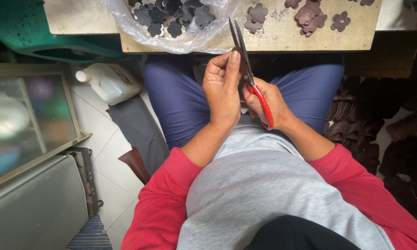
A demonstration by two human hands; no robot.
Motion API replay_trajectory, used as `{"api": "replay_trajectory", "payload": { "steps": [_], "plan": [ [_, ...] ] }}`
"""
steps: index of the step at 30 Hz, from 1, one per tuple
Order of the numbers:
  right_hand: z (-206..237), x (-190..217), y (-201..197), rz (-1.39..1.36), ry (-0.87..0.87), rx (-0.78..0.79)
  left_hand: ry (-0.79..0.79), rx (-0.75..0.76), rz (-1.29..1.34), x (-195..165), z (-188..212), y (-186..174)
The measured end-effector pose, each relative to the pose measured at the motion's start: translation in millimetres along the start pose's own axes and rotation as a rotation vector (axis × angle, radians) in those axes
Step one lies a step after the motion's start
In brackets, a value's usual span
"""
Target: The person assembles flower-shaped craft pieces by hand, pairing dark and light layers and placing them into a plastic bag. They then use red-handled scissors to trim the edges of a dark piece. The work is done at a low wooden table with scattered cutouts and tools.
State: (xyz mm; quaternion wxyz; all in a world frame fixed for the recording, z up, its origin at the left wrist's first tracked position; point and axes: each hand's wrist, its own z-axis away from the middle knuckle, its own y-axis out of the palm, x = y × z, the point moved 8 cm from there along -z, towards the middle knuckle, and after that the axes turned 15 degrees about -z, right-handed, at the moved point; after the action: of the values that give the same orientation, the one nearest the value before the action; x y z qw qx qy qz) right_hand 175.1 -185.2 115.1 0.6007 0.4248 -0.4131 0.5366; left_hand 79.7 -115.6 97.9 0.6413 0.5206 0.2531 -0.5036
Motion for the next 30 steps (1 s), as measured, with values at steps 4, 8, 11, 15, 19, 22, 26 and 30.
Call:
{"api": "replay_trajectory", "payload": {
  "steps": [4, 8, 11, 15, 19, 22, 26, 30],
  "plan": [
    [1.2, -3.0, -1.7, -0.013, 0.017, -0.004, -0.013, -0.001, 0.013, 1.5, -1.8, -2.2],
    [1.9, -5.5, -4.3, 0.009, 0.028, -0.006, -0.009, 0.008, 0.018, 2.2, -2.9, -4.2],
    [3.2, -7.2, -5.7, 0.018, 0.038, -0.011, -0.005, 0.021, 0.026, 3.0, -3.4, -4.4],
    [1.8, -10.9, -6.5, 0.004, 0.089, -0.033, -0.018, 0.028, 0.040, 3.7, -5.4, -6.1],
    [0.6, 1.2, -2.4, 0.019, -0.001, 0.068, -0.030, 0.041, 0.049, 2.9, -5.9, -6.8],
    [0.6, 8.1, -0.3, -0.004, -0.042, 0.109, -0.034, 0.039, 0.037, 2.4, -5.3, -6.7],
    [0.9, 8.3, -1.0, 0.018, -0.024, 0.092, -0.030, 0.028, 0.016, 1.6, -4.8, -7.0],
    [1.5, 5.1, -3.3, 0.049, 0.001, 0.065, -0.035, 0.029, -0.008, 2.1, -4.3, -7.3]
  ]
}}
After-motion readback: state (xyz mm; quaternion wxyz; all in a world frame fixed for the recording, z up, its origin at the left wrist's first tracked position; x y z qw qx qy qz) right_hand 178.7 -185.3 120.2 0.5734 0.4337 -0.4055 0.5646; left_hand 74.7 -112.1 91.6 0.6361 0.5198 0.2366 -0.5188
